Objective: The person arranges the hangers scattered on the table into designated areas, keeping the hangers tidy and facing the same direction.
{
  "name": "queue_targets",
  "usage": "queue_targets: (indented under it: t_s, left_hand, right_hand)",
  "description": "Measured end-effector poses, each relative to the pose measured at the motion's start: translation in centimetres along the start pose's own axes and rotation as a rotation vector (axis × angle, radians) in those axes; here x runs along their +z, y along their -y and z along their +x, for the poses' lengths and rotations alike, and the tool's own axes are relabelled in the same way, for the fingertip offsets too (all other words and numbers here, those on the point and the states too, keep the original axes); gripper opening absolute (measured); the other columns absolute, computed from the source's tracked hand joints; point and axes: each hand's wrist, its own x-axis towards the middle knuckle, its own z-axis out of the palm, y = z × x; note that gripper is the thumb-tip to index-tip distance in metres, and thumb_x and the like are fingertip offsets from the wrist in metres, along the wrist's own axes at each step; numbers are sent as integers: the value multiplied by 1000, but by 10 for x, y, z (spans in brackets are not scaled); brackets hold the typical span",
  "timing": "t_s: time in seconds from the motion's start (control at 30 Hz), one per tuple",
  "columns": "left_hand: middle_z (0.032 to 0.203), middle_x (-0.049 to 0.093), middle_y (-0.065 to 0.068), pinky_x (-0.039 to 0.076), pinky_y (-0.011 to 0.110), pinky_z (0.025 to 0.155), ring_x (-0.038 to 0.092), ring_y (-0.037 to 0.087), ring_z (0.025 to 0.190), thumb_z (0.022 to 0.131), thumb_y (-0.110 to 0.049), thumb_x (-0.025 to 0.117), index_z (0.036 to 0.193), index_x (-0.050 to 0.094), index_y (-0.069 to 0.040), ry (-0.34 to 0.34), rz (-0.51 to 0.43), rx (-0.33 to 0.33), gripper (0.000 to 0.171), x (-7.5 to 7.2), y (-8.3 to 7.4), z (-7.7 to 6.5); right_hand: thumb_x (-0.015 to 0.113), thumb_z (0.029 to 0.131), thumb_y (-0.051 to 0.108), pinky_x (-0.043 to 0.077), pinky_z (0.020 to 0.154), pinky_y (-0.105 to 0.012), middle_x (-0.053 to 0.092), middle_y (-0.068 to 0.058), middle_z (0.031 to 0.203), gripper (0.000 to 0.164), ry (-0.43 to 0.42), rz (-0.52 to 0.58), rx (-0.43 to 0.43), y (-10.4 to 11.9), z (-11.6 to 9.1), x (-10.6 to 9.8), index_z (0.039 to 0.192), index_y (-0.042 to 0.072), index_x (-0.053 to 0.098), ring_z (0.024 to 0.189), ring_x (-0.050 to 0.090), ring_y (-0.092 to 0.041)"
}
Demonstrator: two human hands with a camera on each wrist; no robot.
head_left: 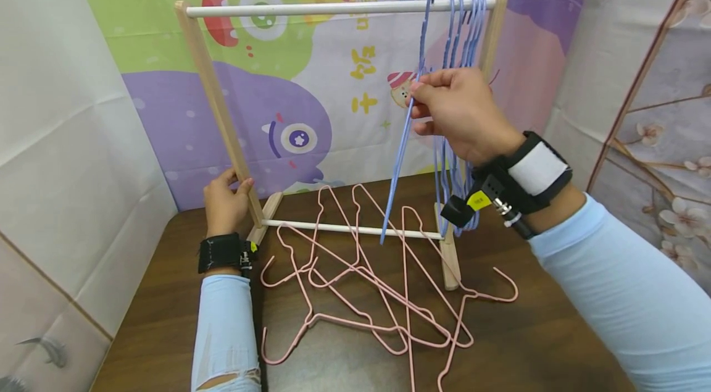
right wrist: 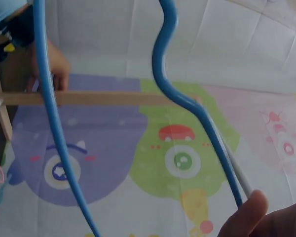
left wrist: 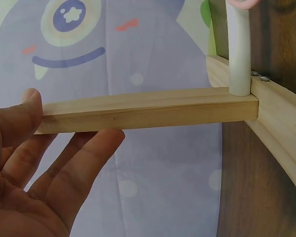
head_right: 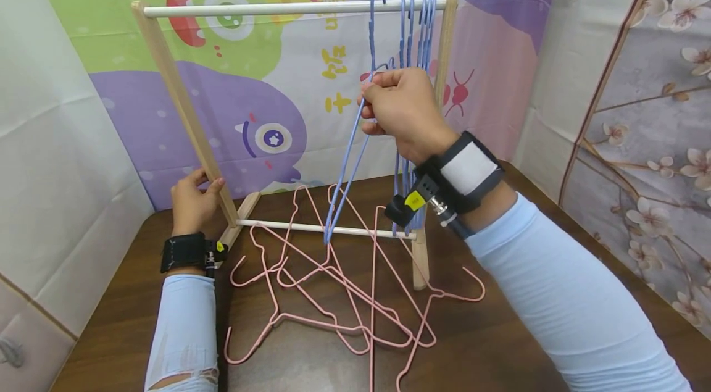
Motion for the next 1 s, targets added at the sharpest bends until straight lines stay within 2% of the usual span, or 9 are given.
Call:
queue_targets:
  t_s: [0.2,0.43,0.63,0.77,1.0]
  left_hand:
    - [126,69,22,60,53,87,71,43,104,101,-14,67,131,67,0,-2,6,8,33,0,2,1]
    - [126,69,21,59,53,88,71,42,104,101,-16,68,130,68,0,-3,10,7,33,0,0,0]
    - [126,69,21,59,53,87,71,43,104,101,-16,67,130,68,0,-1,8,8,33,0,-1,0]
    - [127,69,22,59,53,87,71,43,105,101,-16,67,130,68,0,1,9,7,33,1,0,0]
    - [127,69,21,60,53,86,71,42,105,101,-16,67,129,69,0,-3,9,1,32,1,-1,0]
  right_hand:
    - [58,105,10,54,52,-18,63,-4,83,13,-38,-56,8,0,7,-8,103,-3,60,66,59,-9]
    - [57,105,9,52,50,-17,61,-5,85,13,-68,-90,13,0,12,-11,109,-3,58,67,58,-8]
    - [57,105,10,51,51,-17,61,-5,83,15,-62,-143,18,-4,13,-12,106,-5,61,67,58,-8]
    - [57,105,9,52,52,-16,61,-5,84,18,-60,-169,23,-7,12,-14,109,-7,61,67,59,-8]
    - [58,104,11,52,50,-18,62,-7,85,28,-100,-258,-44,-12,8,-13,122,-11,58,60,58,-8]
